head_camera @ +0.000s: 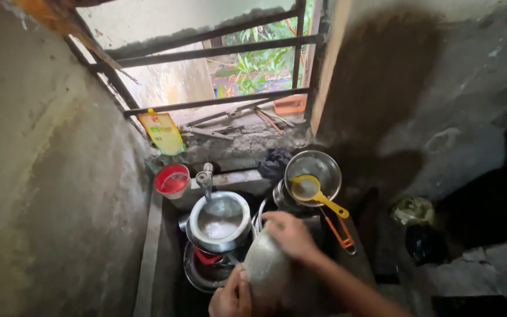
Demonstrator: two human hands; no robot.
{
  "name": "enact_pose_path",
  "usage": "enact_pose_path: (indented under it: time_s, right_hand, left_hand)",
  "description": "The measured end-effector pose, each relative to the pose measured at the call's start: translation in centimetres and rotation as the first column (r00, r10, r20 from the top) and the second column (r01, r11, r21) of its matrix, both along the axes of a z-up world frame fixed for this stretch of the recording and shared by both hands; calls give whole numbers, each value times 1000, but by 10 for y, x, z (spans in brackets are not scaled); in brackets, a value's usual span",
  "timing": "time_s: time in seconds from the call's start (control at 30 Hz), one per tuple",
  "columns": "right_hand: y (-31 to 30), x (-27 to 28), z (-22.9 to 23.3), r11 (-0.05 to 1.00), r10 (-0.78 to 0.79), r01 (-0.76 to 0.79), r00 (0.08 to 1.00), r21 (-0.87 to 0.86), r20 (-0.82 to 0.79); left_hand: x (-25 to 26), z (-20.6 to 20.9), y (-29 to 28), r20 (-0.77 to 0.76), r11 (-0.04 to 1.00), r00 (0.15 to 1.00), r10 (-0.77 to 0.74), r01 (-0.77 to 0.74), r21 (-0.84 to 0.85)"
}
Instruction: Washing various kitchen utensils and metal pots in a concrete sink using a sponge.
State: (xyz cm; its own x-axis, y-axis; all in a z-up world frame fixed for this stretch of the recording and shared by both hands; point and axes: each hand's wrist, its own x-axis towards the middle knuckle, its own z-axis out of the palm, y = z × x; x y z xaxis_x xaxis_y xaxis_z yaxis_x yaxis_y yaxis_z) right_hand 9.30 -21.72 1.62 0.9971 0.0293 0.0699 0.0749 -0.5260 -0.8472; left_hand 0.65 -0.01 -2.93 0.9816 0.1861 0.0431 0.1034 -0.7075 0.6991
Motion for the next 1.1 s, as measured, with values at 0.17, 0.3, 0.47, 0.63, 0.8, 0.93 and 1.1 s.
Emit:
enact_pose_path:
  time_s: [0.17, 0.3, 0.47, 0.63, 0.8, 0.93, 1.1]
  right_hand:
    - [-55, -8, -121, 845, -126, 281, 931, 455, -343]
    - [-58, -42, -136, 462, -122, 659, 710, 593, -694]
    - [-76, -42, -186, 260, 80, 759, 600, 597, -796]
    - [-86, -8, -120, 461, 5, 541, 791, 704, -612]
    - [-63, 26, -10, 802, -114, 282, 938, 527, -328]
    - [6, -17, 150, 950, 63, -121, 977, -287, -201]
    - [24, -44, 115, 907, 360, -283, 905, -312, 227]
  left_hand:
    - [0, -20, 12, -26, 1000, 999, 24, -24, 8]
    - [-1, -66, 11, 301, 989, 946, -117, 137, -47]
    - [10, -169, 20, 224, 982, 957, -186, 170, 86]
    - [1, -114, 15, 626, 957, 735, -259, 285, 62]
    - [2, -6, -25, 368, 909, 927, -73, 214, -358]
    - [17, 2, -54, -209, 925, 978, -19, -63, -375]
    - [14, 12, -56, 89, 767, 972, 217, -113, -632]
